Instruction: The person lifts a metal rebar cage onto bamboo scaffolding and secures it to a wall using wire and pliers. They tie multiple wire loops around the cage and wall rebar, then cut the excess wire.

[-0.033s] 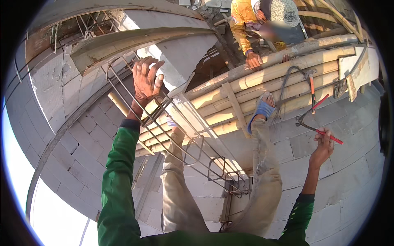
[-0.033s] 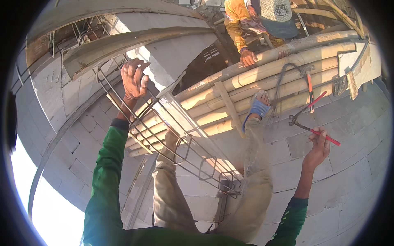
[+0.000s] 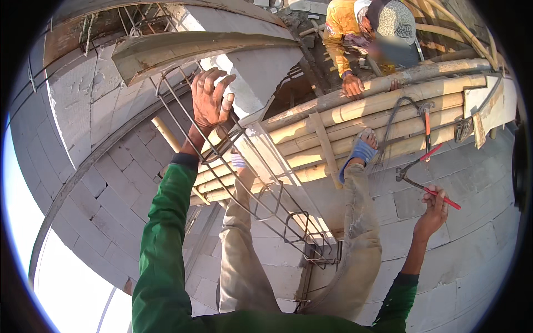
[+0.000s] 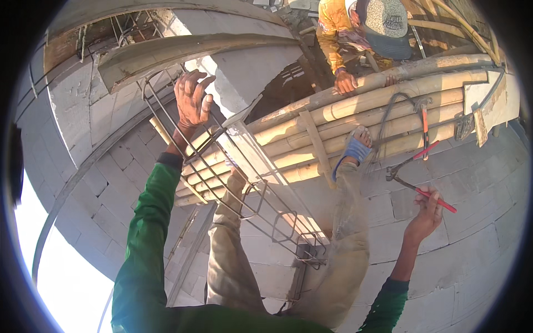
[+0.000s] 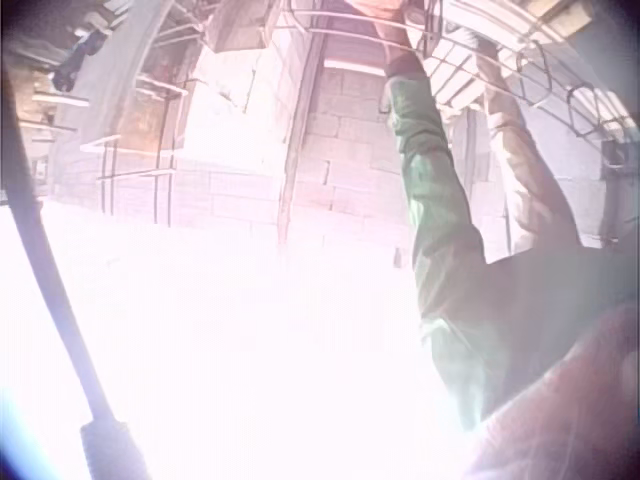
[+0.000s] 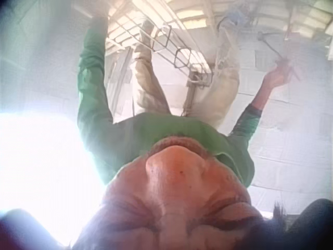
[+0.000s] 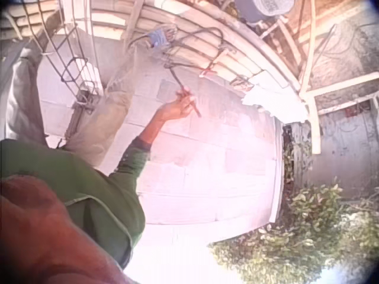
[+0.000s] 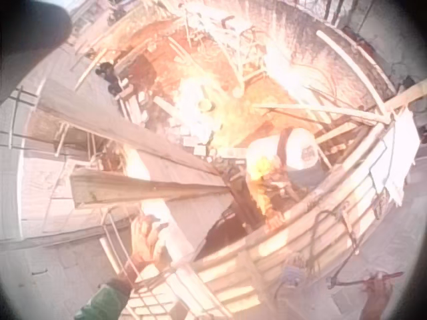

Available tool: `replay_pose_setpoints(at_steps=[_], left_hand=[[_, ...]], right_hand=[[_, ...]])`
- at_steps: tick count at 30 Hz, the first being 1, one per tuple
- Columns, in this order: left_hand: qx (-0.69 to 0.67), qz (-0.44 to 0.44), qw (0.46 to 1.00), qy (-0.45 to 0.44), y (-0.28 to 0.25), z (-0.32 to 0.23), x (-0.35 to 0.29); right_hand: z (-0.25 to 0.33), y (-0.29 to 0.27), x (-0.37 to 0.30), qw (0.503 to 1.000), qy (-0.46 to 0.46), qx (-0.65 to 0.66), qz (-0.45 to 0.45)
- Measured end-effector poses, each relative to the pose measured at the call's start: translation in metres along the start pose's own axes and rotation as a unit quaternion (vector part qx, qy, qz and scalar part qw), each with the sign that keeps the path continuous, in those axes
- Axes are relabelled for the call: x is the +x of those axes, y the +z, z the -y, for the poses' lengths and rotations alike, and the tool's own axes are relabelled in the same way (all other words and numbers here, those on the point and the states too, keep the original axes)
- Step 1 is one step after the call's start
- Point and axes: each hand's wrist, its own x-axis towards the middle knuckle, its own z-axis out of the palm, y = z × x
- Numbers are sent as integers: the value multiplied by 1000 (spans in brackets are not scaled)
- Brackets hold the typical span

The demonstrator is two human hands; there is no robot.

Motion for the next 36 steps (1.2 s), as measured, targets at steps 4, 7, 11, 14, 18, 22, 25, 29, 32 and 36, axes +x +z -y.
replay_pose_setpoints(at_steps=[4,7,11,14,18,22,25,29,32,36], left_hand=[[-35,-59,995,-78,-5,5,-6],[-53,-45,990,-121,-16,10,-38],[12,2,971,-237,-35,2,-129],[-36,-126,880,-457,-77,-48,-186],[-462,-80,583,-664,-168,-179,-219],[-805,-90,87,-581,-236,-272,-161],[-851,-150,-17,-504,-258,-276,-132],[-882,-136,27,-450,-246,-275,-144],[-878,-180,77,-438,-261,-265,-131],[-876,-195,163,-410,-267,-251,-135]], right_hand=[[39,27,-108,986,75,131,69],[66,52,-178,970,116,178,115],[104,79,-250,959,113,202,162],[130,97,-301,964,30,151,215],[154,117,-361,947,-89,30,309],[161,124,-412,899,-189,-4,395],[163,123,-446,910,-146,33,387],[167,114,-445,858,-265,-58,436],[159,101,-452,858,-259,-36,442],[169,81,-438,803,-253,-118,526]])
